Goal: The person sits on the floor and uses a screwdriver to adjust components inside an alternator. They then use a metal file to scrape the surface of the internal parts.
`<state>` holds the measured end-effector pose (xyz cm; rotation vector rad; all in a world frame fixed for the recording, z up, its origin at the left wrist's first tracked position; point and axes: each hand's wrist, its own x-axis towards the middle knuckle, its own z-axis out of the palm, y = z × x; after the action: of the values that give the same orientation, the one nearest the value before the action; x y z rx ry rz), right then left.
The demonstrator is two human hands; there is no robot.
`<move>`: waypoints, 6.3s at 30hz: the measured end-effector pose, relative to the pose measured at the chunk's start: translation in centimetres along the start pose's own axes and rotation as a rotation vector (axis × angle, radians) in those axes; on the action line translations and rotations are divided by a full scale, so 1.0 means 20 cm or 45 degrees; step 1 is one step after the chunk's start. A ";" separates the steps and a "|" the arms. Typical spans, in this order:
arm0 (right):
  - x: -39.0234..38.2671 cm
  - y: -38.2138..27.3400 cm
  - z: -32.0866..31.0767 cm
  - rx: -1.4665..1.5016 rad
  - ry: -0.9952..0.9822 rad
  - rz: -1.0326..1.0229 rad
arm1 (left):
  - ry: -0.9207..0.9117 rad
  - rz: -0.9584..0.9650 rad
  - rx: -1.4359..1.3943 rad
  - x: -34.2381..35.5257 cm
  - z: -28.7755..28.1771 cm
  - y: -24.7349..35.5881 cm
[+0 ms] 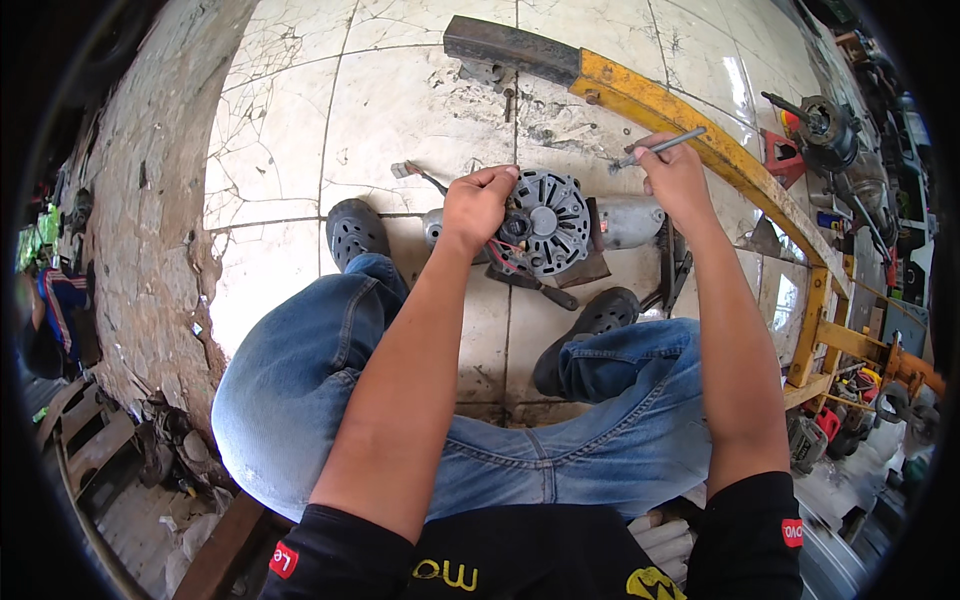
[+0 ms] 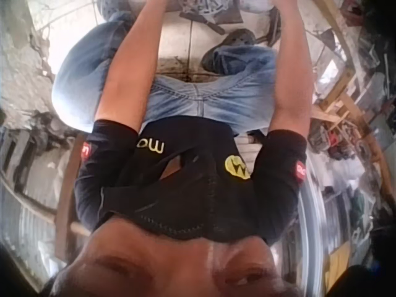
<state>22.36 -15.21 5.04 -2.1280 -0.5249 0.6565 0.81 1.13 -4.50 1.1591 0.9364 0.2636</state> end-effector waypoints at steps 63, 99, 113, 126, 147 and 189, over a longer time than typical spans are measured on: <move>-0.12 -0.28 0.18 -0.319 -0.257 -0.066 | -0.017 -0.130 0.109 -0.06 0.01 0.12; -0.20 -0.08 0.03 -0.139 -0.379 -0.148 | -0.011 -0.047 -0.053 -0.02 0.00 0.06; -0.20 -0.11 -0.01 -0.209 -0.324 -0.181 | -0.080 -0.086 -0.089 -0.01 -0.01 0.11; -0.24 -0.17 0.09 -0.306 -0.261 -0.308 | 0.168 0.256 1.026 -0.04 0.03 0.27; -0.28 -0.15 0.19 -0.377 -0.519 -0.357 | 0.014 0.259 0.590 -0.15 0.03 0.19; -0.52 -0.14 0.11 -0.282 -0.500 -0.514 | -0.034 0.405 0.569 -0.06 0.02 0.10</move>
<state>12.57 -18.20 8.94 -2.0067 -1.2549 0.8116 0.87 0.92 -2.11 1.7241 0.8048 0.3019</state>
